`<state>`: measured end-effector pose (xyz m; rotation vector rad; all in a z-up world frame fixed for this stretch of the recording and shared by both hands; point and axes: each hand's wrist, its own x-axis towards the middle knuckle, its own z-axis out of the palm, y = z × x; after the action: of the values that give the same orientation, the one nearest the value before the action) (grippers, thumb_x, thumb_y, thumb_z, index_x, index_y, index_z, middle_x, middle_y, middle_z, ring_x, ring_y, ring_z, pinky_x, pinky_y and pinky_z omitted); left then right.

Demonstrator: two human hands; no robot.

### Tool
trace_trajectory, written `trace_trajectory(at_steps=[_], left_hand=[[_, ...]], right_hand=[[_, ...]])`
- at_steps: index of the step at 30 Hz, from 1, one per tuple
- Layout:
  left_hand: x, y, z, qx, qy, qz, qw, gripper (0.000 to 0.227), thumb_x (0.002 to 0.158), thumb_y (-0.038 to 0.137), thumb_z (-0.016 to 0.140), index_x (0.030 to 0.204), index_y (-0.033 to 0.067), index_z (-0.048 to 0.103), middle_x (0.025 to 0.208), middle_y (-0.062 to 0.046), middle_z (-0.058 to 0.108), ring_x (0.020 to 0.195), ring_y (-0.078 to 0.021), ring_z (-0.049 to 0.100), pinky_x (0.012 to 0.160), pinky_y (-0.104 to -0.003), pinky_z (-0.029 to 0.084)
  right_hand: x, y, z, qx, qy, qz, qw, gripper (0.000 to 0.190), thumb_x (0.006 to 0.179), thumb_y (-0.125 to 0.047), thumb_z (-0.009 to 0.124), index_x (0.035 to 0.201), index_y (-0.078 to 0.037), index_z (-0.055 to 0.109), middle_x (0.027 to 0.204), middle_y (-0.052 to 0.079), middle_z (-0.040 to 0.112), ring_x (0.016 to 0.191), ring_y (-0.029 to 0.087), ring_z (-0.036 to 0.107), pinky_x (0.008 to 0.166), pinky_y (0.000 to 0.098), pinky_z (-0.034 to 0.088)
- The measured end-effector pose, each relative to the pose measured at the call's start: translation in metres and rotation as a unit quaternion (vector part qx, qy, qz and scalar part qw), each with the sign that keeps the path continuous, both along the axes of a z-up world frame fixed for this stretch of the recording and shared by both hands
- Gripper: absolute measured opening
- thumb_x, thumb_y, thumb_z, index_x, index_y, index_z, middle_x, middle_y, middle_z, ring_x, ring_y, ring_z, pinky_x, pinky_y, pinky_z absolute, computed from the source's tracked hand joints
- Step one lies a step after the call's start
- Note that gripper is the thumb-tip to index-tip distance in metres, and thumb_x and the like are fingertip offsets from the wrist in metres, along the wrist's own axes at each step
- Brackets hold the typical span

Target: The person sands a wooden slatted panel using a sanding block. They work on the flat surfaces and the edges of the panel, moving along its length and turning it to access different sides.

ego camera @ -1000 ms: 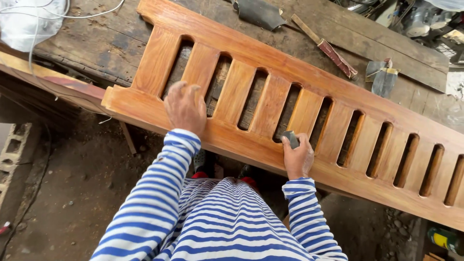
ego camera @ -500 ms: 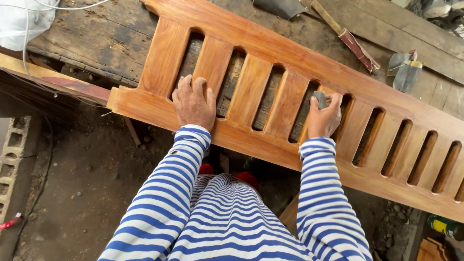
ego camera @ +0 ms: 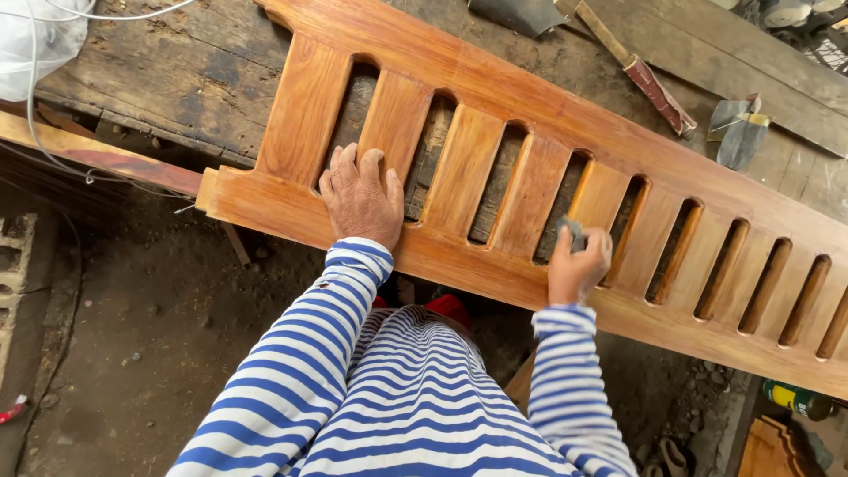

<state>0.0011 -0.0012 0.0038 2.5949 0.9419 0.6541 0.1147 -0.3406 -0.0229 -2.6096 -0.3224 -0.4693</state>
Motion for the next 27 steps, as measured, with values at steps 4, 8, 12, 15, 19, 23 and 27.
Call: trace_trajectory(at_steps=[4, 8, 12, 15, 19, 23, 27], left_hand=[[0.0, 0.0, -0.002, 0.0, -0.002, 0.002, 1.0, 0.028, 0.096, 0.036, 0.061, 0.119, 0.0225, 0.056, 0.134, -0.011, 0.051, 0.135, -0.0335, 0.049, 0.107, -0.052, 0.038], [-0.001, 0.001, 0.0, -0.015, -0.006, -0.001, 1.0, 0.028, 0.096, 0.036, 0.061, 0.12, 0.0222, 0.056, 0.133, -0.011, 0.051, 0.136, -0.0333, 0.049, 0.107, -0.051, 0.038], [-0.002, 0.002, 0.0, -0.02, -0.012, 0.003, 1.0, 0.028, 0.095, 0.036, 0.061, 0.119, 0.023, 0.057, 0.133, -0.01, 0.052, 0.136, -0.0325, 0.049, 0.108, -0.051, 0.038], [-0.002, 0.001, 0.0, -0.013, -0.013, 0.0, 1.0, 0.027, 0.096, 0.036, 0.06, 0.119, 0.0227, 0.056, 0.132, -0.01, 0.052, 0.135, -0.0324, 0.049, 0.107, -0.051, 0.038], [-0.001, 0.0, 0.002, 0.001, -0.012, 0.001, 1.0, 0.028, 0.094, 0.035, 0.062, 0.119, 0.0222, 0.057, 0.131, -0.011, 0.053, 0.133, -0.0332, 0.05, 0.106, -0.051, 0.039], [-0.001, 0.0, 0.001, 0.008, -0.012, 0.0, 1.0, 0.028, 0.093, 0.034, 0.064, 0.118, 0.0218, 0.058, 0.131, -0.011, 0.053, 0.133, -0.0328, 0.051, 0.106, -0.051, 0.039], [0.0, 0.0, 0.001, 0.013, -0.012, -0.003, 1.0, 0.029, 0.093, 0.034, 0.064, 0.118, 0.0219, 0.058, 0.131, -0.011, 0.053, 0.132, -0.0331, 0.052, 0.105, -0.051, 0.04]], right_hand=[[0.049, 0.02, -0.001, 0.008, -0.067, -0.01, 0.998, 0.033, 0.075, -0.007, 0.089, 0.086, -0.004, 0.059, 0.082, 0.017, 0.061, 0.085, 0.044, 0.063, 0.079, 0.05, 0.05], [0.067, 0.028, 0.008, 0.007, -0.039, -0.048, 0.998, 0.035, 0.077, -0.019, 0.091, 0.093, -0.009, 0.061, 0.084, 0.017, 0.063, 0.082, 0.044, 0.066, 0.073, 0.0513, 0.051], [0.026, 0.024, 0.036, 0.008, 0.011, -0.018, 1.0, 0.03, 0.094, -0.021, 0.078, 0.102, 0.0, 0.058, 0.089, 0.029, 0.062, 0.086, 0.055, 0.063, 0.075, 0.0614, 0.048], [-0.004, 0.01, 0.036, 0.016, 0.058, -0.032, 0.998, 0.029, 0.107, -0.029, 0.066, 0.102, -0.003, 0.054, 0.087, 0.027, 0.06, 0.089, 0.054, 0.063, 0.076, 0.056, 0.049], [-0.022, -0.002, 0.034, 0.028, 0.091, -0.03, 0.995, 0.021, 0.11, -0.029, 0.057, 0.112, -0.009, 0.051, 0.092, 0.024, 0.064, 0.092, 0.05, 0.065, 0.078, 0.0549, 0.05], [-0.02, 0.006, 0.039, -0.041, 0.093, -0.05, 0.994, 0.017, 0.105, -0.028, 0.064, 0.105, -0.013, 0.055, 0.092, 0.015, 0.066, 0.09, 0.044, 0.067, 0.078, 0.0539, 0.051], [-0.008, -0.006, 0.027, -0.053, 0.067, -0.036, 0.996, 0.021, 0.096, -0.021, 0.075, 0.095, -0.011, 0.056, 0.086, 0.012, 0.061, 0.089, 0.041, 0.067, 0.077, 0.0493, 0.053]])
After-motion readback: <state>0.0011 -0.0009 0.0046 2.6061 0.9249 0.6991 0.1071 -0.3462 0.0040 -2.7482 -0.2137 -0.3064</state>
